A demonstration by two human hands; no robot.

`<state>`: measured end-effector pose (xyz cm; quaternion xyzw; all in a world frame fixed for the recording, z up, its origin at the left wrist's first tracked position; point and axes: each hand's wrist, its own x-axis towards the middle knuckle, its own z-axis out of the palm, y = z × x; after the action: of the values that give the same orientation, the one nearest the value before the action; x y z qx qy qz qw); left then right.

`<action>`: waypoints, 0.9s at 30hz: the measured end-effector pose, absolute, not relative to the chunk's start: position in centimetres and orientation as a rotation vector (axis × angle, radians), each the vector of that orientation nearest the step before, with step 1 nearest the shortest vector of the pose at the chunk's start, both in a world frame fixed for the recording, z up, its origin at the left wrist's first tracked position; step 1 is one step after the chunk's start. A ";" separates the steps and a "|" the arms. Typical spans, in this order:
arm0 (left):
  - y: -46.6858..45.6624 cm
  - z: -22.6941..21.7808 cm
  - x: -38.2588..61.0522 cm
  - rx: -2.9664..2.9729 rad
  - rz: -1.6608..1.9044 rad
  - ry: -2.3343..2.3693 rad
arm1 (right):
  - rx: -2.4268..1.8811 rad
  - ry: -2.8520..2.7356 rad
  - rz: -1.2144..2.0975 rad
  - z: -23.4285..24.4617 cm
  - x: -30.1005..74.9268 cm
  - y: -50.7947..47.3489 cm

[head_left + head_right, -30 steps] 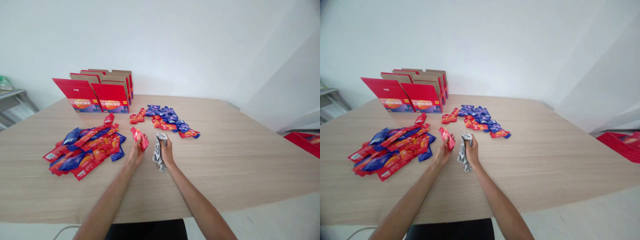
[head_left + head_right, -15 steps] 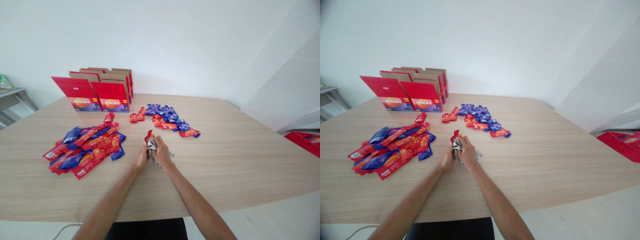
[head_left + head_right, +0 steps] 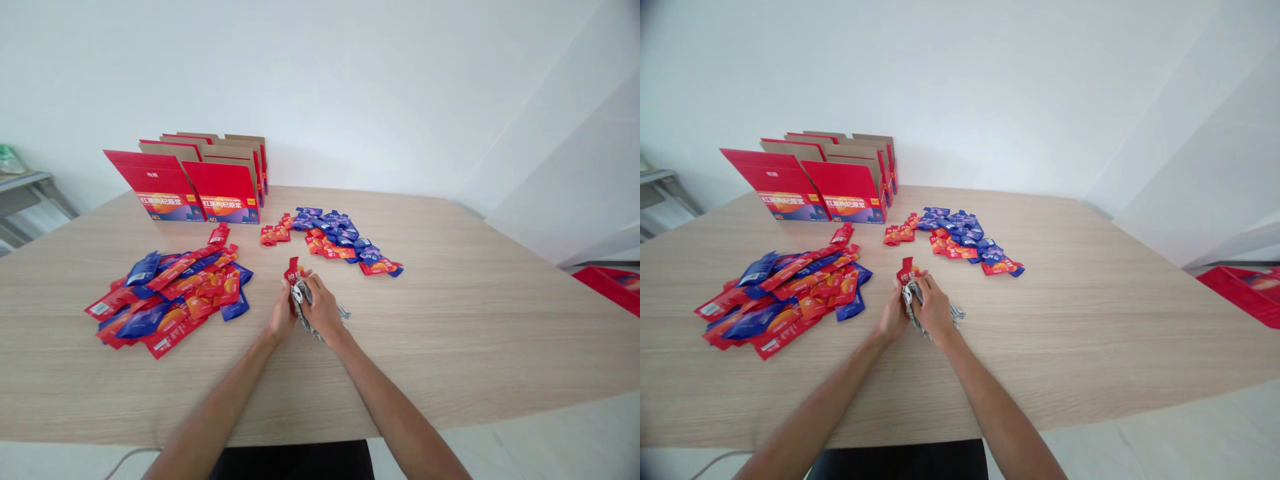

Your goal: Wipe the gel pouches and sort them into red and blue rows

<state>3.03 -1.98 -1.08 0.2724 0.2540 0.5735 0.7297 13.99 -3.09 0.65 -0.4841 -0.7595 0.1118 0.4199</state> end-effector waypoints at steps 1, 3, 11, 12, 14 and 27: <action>-1.8 -0.8 2.7 0.596 1.274 0.559 | -1.212 -1.938 0.295 0.5 13.7 -3.2; -1.8 -0.6 2.5 0.589 1.279 0.565 | -1.208 -1.964 0.306 0.4 13.5 -3.3; -4.2 -2.6 5.8 0.692 1.205 0.564 | -1.186 -1.633 0.203 1.9 16.0 -2.4; -4.3 -2.7 6.0 0.698 1.196 0.562 | -1.180 -1.628 0.208 2.0 16.1 -2.3; -4.1 -2.5 5.7 0.681 1.195 0.572 | -1.176 -1.675 0.239 2.1 16.1 -2.4; -0.4 1.2 -1.2 0.858 1.613 0.952 | -1.205 -2.289 0.443 0.3 13.7 -3.4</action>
<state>-1.17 -0.39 1.21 0.3571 0.3961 0.6714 0.5146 13.68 -3.37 0.26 -0.4440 -0.8431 0.1630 0.2557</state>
